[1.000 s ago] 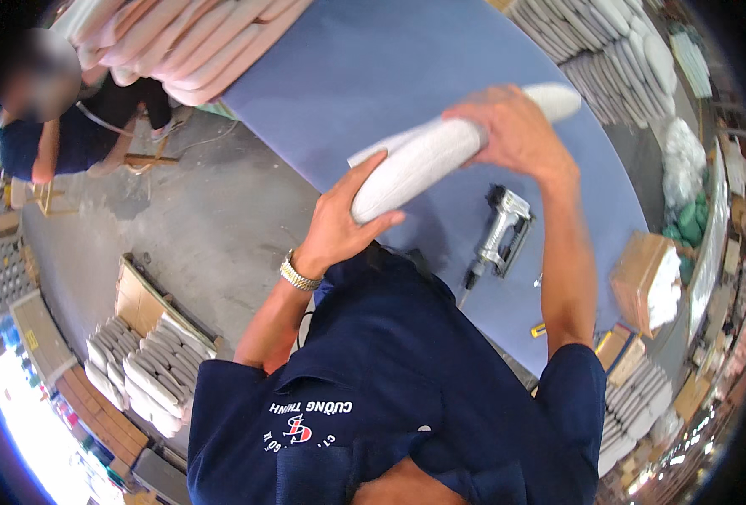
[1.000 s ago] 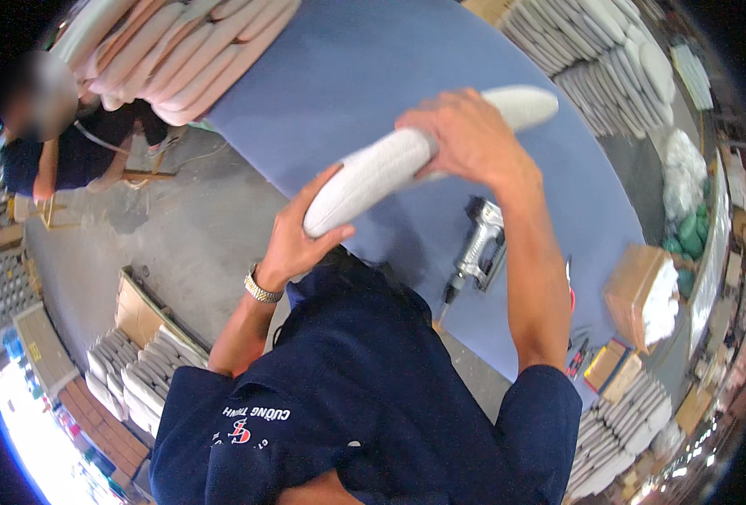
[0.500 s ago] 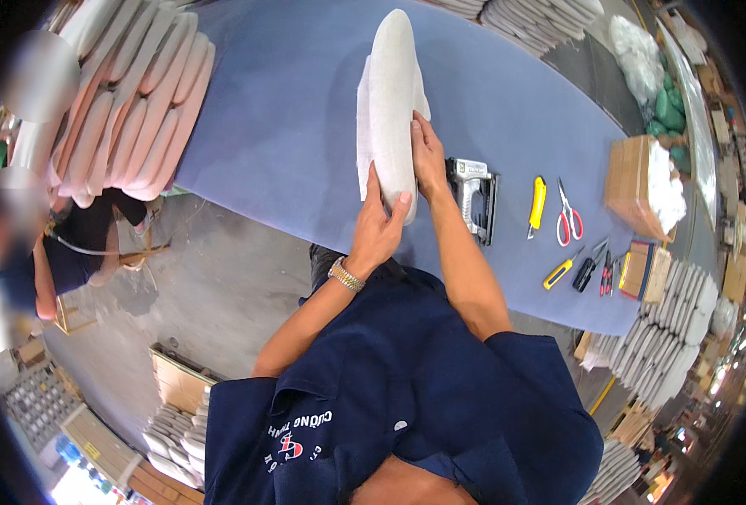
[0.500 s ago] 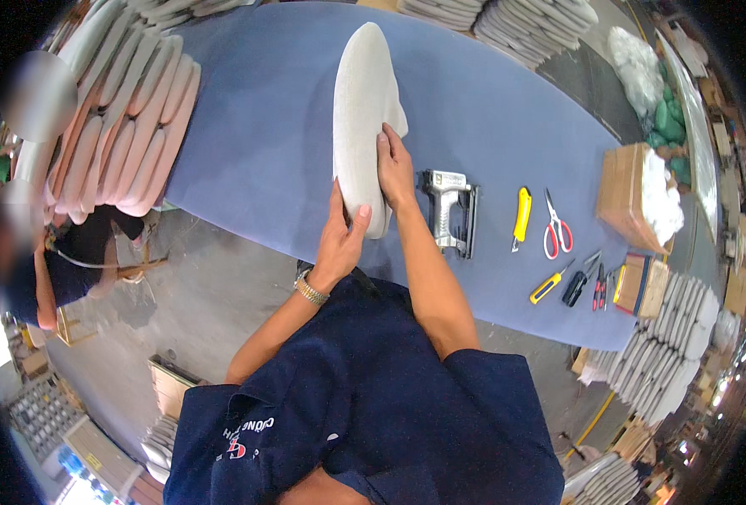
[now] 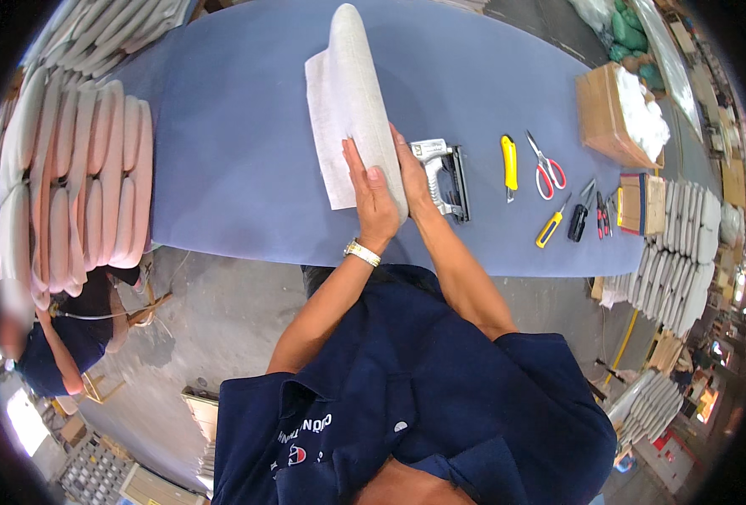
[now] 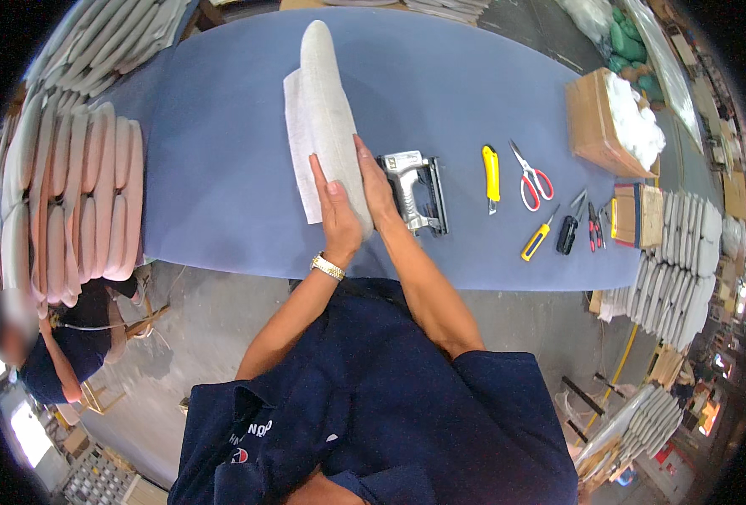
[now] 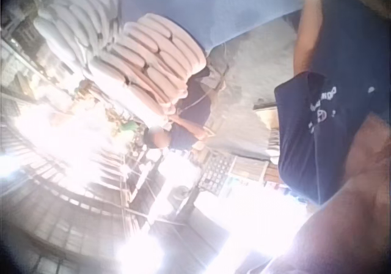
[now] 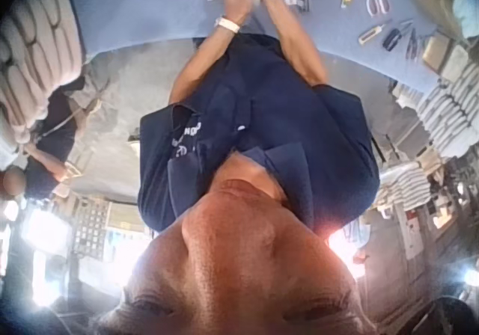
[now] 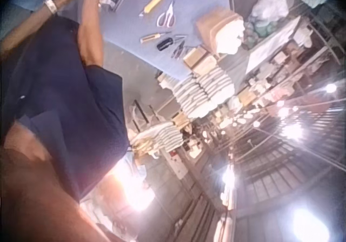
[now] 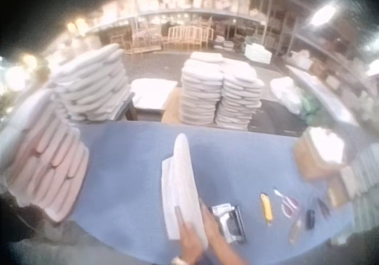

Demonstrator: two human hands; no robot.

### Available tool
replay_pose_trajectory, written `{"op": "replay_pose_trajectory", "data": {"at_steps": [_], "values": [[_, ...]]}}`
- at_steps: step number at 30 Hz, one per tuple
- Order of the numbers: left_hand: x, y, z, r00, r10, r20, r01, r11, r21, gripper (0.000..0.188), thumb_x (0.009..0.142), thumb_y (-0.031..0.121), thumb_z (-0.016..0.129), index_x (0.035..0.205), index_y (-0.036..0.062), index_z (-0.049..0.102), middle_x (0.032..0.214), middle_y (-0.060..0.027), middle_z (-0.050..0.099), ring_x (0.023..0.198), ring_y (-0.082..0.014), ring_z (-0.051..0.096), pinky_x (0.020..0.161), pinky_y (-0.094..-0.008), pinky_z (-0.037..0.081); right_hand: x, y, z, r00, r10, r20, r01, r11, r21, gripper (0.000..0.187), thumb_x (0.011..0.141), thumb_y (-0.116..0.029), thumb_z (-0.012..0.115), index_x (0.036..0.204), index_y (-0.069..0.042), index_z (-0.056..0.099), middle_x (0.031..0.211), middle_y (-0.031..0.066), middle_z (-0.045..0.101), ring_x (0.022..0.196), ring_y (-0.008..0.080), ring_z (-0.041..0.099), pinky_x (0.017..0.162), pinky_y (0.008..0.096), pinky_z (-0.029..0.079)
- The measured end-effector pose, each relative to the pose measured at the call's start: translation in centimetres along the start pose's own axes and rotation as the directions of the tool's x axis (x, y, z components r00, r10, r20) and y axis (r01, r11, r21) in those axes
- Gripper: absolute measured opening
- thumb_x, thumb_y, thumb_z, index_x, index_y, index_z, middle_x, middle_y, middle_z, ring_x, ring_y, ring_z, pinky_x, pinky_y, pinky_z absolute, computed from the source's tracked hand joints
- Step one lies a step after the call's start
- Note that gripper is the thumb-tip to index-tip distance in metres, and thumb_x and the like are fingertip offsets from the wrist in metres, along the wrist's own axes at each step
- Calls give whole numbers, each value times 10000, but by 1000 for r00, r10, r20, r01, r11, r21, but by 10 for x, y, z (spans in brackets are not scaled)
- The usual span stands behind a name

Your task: The person assembles cushion covers by inserting foam inserts, aligning zippers, and securing fabric with a staple gun. They trim excess fabric with scissors and place finished cushions on a stack.

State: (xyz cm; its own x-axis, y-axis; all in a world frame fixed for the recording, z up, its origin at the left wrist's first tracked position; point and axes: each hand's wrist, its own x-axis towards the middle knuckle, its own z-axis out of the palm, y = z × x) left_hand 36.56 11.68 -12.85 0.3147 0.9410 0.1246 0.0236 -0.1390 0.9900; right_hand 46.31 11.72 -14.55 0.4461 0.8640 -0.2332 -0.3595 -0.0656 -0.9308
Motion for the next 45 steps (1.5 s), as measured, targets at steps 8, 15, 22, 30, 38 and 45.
{"op": "replay_pose_trajectory", "data": {"at_steps": [8, 15, 22, 30, 38, 45], "values": [[-1, -7, -7, 994, 89, 60, -93, 993, 68, 831, 1097, 560, 250, 1643, -37, 60, 1701, -284, 102, 1577, -397, 145, 1272, -451, 161, -53, -43, 30, 993, -100, -59, 62, 883, -466, 676, 1130, -415, 291, 1605, 66, 255, 1639, 256, 328, 1545, 333, 283, 1259, 392, 214], [17, -29, -47, 969, 142, 203, -199, 934, 296, 781, 1033, 370, 488, 1647, 16, 162, 1695, -289, 143, 1586, -418, 139, 1279, -471, 164, -45, -49, 20, 994, -104, -13, 69, 742, -667, 905, 867, -405, 793, 1549, 0, 358, 1371, 284, 612, 1270, 411, 613, 1056, 456, 490], [91, 91, -171, 762, 272, 587, -647, 290, 705, 1083, 745, 250, 899, 1643, 230, 295, 1704, -178, 237, 1586, -376, 185, 1249, -594, 215, -71, -61, 17, 927, -85, 365, 343, 583, -736, 875, 817, -248, 782, 1576, -67, 387, 1417, 268, 590, 1292, 439, 579, 1066, 483, 481], [72, 56, -213, 700, -206, 684, -553, 450, 701, 1015, 711, 301, 889, 1594, 219, 396, 1498, -181, 562, 1384, -363, 544, 1102, -486, 468, -6, -104, 20, 653, 0, 758, 751, 129, -647, 662, 729, -221, 881, 1353, -183, 665, 1364, 63, 682, 1286, 309, 603, 1073, 463, 468], [116, 131, -203, 947, -63, 316, -166, 746, 645, 606, 857, 288, 785, 1294, -95, 614, 1073, -272, 744, 991, -368, 742, 874, -423, 566, 74, -111, 3, 876, -450, -175, 336, 828, -448, 575, 953, -403, 742, 1389, -52, 613, 1345, 182, 669, 1260, 303, 626, 1058, 432, 486], [74, 81, -200, 951, -310, 3, 279, 861, 425, 647, 907, 272, 768, 1384, -97, 533, 1195, -257, 710, 1094, -327, 706, 962, -398, 538, 41, 22, 53, 936, 341, -84, -349, 875, -335, 551, 1003, -470, 628, 1272, 12, 642, 1176, 171, 728, 1020, 318, 697, 915, 418, 534]]}}
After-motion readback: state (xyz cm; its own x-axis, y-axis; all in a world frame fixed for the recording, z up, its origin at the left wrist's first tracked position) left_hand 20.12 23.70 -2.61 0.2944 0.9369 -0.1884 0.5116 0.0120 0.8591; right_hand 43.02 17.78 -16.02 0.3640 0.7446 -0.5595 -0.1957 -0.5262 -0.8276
